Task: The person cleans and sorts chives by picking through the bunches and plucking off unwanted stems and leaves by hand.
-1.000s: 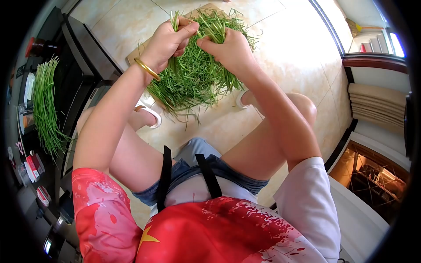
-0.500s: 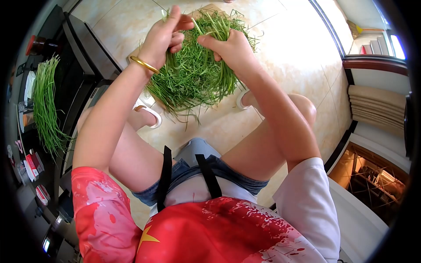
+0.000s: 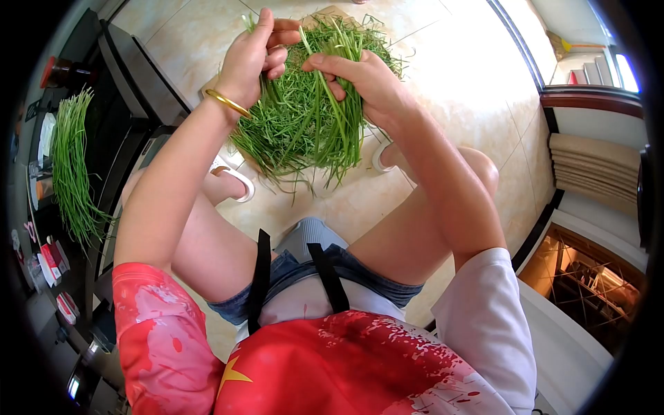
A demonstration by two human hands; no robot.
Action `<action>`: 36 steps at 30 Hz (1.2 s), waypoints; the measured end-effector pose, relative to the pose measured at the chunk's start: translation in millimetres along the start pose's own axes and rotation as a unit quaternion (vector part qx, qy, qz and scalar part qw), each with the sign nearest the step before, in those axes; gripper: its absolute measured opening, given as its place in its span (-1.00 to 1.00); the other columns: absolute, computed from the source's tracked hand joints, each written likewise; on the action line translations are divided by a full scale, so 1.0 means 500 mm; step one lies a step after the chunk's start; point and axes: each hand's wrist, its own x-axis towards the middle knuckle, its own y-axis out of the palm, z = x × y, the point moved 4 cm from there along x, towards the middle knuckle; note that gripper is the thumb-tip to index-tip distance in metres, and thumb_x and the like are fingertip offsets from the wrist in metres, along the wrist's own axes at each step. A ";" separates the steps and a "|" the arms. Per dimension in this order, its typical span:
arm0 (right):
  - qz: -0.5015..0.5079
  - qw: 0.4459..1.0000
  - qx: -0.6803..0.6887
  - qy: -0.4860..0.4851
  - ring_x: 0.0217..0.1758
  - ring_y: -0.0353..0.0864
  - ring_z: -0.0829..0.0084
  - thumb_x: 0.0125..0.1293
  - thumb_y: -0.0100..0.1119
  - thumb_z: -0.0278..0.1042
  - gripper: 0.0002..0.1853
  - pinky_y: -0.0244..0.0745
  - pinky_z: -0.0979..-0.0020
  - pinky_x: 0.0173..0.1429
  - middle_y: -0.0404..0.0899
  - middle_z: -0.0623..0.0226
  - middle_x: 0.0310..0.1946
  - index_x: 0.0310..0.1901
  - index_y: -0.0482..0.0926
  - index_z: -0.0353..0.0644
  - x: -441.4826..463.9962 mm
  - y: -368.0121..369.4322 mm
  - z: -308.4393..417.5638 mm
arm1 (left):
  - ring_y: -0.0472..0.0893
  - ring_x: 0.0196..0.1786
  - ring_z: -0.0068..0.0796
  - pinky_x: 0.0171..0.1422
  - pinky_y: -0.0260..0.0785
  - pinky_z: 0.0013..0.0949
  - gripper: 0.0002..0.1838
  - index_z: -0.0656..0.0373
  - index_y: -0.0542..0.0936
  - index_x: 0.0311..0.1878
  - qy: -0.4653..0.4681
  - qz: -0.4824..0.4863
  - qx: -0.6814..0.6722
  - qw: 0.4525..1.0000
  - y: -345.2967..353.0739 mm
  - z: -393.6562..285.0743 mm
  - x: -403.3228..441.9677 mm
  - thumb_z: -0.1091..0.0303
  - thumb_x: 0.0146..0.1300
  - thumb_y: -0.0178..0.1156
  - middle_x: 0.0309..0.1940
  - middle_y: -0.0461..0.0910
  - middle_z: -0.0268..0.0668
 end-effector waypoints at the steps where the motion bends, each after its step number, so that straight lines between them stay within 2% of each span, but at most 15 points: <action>1: 0.001 1.000 0.018 -0.007 -0.59 0.36 0.60 0.20 0.25 -0.24 -0.79 0.28 0.52 -0.44 0.36 0.43 -0.74 -0.37 0.65 -0.25 0.000 -0.002 0.000 | 0.10 -0.61 -0.79 -0.55 0.00 -0.60 -0.55 0.23 0.51 -0.09 0.000 0.000 0.000 1.000 0.004 -0.001 -0.003 -0.03 0.44 -0.06 -0.37 0.43 -0.50; 3: 0.004 1.000 0.028 -0.010 -0.59 0.36 0.60 0.21 0.25 -0.25 -0.79 0.28 0.52 -0.45 0.36 0.43 -0.73 -0.37 0.64 -0.24 0.001 -0.008 0.001 | 0.09 -0.61 -0.82 -0.56 -0.02 -0.64 -0.58 0.20 0.51 -0.04 -0.012 0.088 0.027 0.996 0.026 0.003 -0.009 -0.01 0.43 -0.02 -0.32 0.42 -0.52; 5: 0.007 0.999 0.039 -0.014 -0.59 0.36 0.60 0.21 0.25 -0.25 -0.80 0.28 0.52 -0.45 0.37 0.43 -0.72 -0.36 0.64 -0.24 0.000 -0.009 0.000 | 0.08 -0.61 -0.84 -0.56 -0.04 -0.66 -0.64 0.18 0.50 -0.04 -0.032 0.105 0.043 0.993 0.029 0.008 -0.012 0.04 0.42 0.02 -0.31 0.43 -0.54; 7: 0.021 0.998 0.057 0.006 -0.59 0.37 0.61 0.21 0.26 -0.24 -0.79 0.29 0.53 -0.45 0.38 0.43 -0.71 -0.35 0.64 -0.24 -0.001 -0.006 -0.001 | 0.11 -0.63 -0.82 -0.57 -0.01 -0.63 -0.67 0.17 0.52 -0.06 -0.001 0.095 0.036 0.995 0.033 0.002 -0.010 0.09 0.41 0.05 -0.40 0.36 -0.51; 11: 0.024 0.997 0.067 -0.004 -0.59 0.37 0.60 0.22 0.26 -0.25 -0.80 0.29 0.55 -0.45 0.38 0.43 -0.71 -0.35 0.63 -0.24 0.002 -0.004 0.000 | 0.12 -0.63 -0.81 -0.56 0.01 -0.63 -0.70 0.17 0.53 -0.10 -0.003 0.084 0.007 0.996 0.029 -0.004 -0.006 0.12 0.42 0.04 -0.41 0.37 -0.51; 13: 0.027 0.998 0.033 0.041 -0.61 0.35 0.59 0.21 0.26 -0.27 -0.81 0.30 0.54 -0.46 0.37 0.43 -0.70 -0.35 0.64 -0.24 0.001 -0.006 -0.008 | 0.11 -0.63 -0.79 -0.53 0.03 -0.64 -0.73 0.18 0.52 -0.13 0.010 0.053 -0.036 0.998 0.016 -0.012 0.002 0.15 0.43 0.01 -0.40 0.38 -0.51; 14: 0.028 0.998 0.033 0.041 -0.61 0.35 0.59 0.21 0.26 -0.27 -0.81 0.30 0.54 -0.46 0.37 0.43 -0.70 -0.35 0.64 -0.24 0.000 -0.004 -0.008 | 0.10 -0.60 -0.79 -0.54 0.02 -0.65 -0.74 0.19 0.46 -0.09 0.009 0.067 -0.053 0.996 -0.001 -0.006 0.014 0.17 0.44 0.00 -0.23 0.48 -0.40; 16: 0.042 0.999 0.023 0.020 -0.63 0.35 0.58 0.19 0.29 -0.26 -0.80 0.31 0.53 -0.50 0.38 0.42 -0.70 -0.38 0.63 -0.26 -0.004 0.003 -0.007 | 0.10 -0.59 -0.78 -0.54 0.03 -0.65 -0.74 0.19 0.46 -0.09 0.011 0.048 -0.073 0.996 -0.015 -0.016 0.018 0.17 0.44 0.01 -0.22 0.48 -0.40; 20: 0.038 0.999 0.003 0.037 -0.64 0.35 0.57 0.15 0.33 -0.26 -0.78 0.31 0.51 -0.51 0.39 0.40 -0.70 -0.41 0.62 -0.27 -0.008 0.004 -0.011 | 0.10 -0.59 -0.77 -0.54 0.04 -0.64 -0.75 0.18 0.48 -0.09 0.032 0.023 -0.089 0.995 -0.041 -0.027 0.028 0.18 0.43 0.02 -0.21 0.51 -0.40; 22: 0.048 0.997 -0.040 0.043 -0.60 0.32 0.63 0.23 0.28 -0.16 -0.71 0.22 0.53 -0.46 0.38 0.46 -0.70 -0.27 0.65 -0.27 -0.006 0.003 -0.018 | 0.09 -0.60 -0.77 -0.53 0.05 -0.64 -0.76 0.15 0.48 -0.08 0.044 0.014 -0.080 0.996 -0.062 -0.031 0.038 0.17 0.44 0.01 -0.22 0.52 -0.41; 26: 0.048 0.997 -0.036 0.053 -0.60 0.32 0.61 0.21 0.31 -0.18 -0.71 0.22 0.53 -0.45 0.37 0.45 -0.70 -0.27 0.65 -0.29 -0.011 0.009 -0.018 | 0.09 -0.61 -0.76 -0.52 0.06 -0.64 -0.76 0.14 0.47 -0.09 0.054 -0.004 -0.089 0.995 -0.090 -0.041 0.049 0.17 0.45 -0.01 -0.20 0.54 -0.41; 29: 0.047 0.997 -0.031 0.058 -0.59 0.32 0.60 0.18 0.33 -0.20 -0.71 0.24 0.52 -0.43 0.37 0.44 -0.70 -0.27 0.65 -0.30 -0.014 0.011 -0.015 | 0.13 -0.57 -0.76 -0.49 0.08 -0.61 -0.77 0.12 0.45 -0.15 0.066 -0.066 -0.114 0.989 -0.125 -0.050 0.061 0.17 0.46 -0.04 -0.12 0.59 -0.36; 31: 0.048 0.998 -0.007 0.045 -0.63 0.33 0.57 0.10 0.36 -0.29 -0.79 0.26 0.50 -0.45 0.40 0.41 -0.69 -0.48 0.59 -0.26 -0.012 0.009 -0.017 | 0.16 -0.56 -0.75 -0.47 0.10 -0.60 -0.78 0.12 0.45 -0.16 0.075 -0.061 -0.106 0.990 -0.161 -0.051 0.078 0.18 0.47 -0.05 -0.12 0.60 -0.35; 34: 0.046 0.998 -0.025 0.046 -0.63 0.33 0.57 0.09 0.34 -0.30 -0.79 0.29 0.51 -0.38 0.41 0.41 -0.67 -0.48 0.59 -0.27 -0.014 0.005 -0.015 | 0.20 -0.54 -0.70 -0.45 0.13 -0.58 -0.80 0.12 0.46 -0.19 0.074 -0.016 -0.189 0.979 -0.192 -0.053 0.090 0.21 0.47 -0.06 -0.14 0.60 -0.38; 36: 0.046 0.998 -0.020 0.047 -0.62 0.33 0.57 0.10 0.33 -0.30 -0.79 0.30 0.52 -0.34 0.41 0.41 -0.67 -0.47 0.60 -0.28 -0.012 0.004 -0.018 | 0.21 -0.54 -0.69 -0.45 0.14 -0.57 -0.80 0.11 0.46 -0.19 0.074 -0.043 -0.186 0.979 -0.205 -0.058 0.089 0.22 0.47 -0.06 -0.15 0.60 -0.39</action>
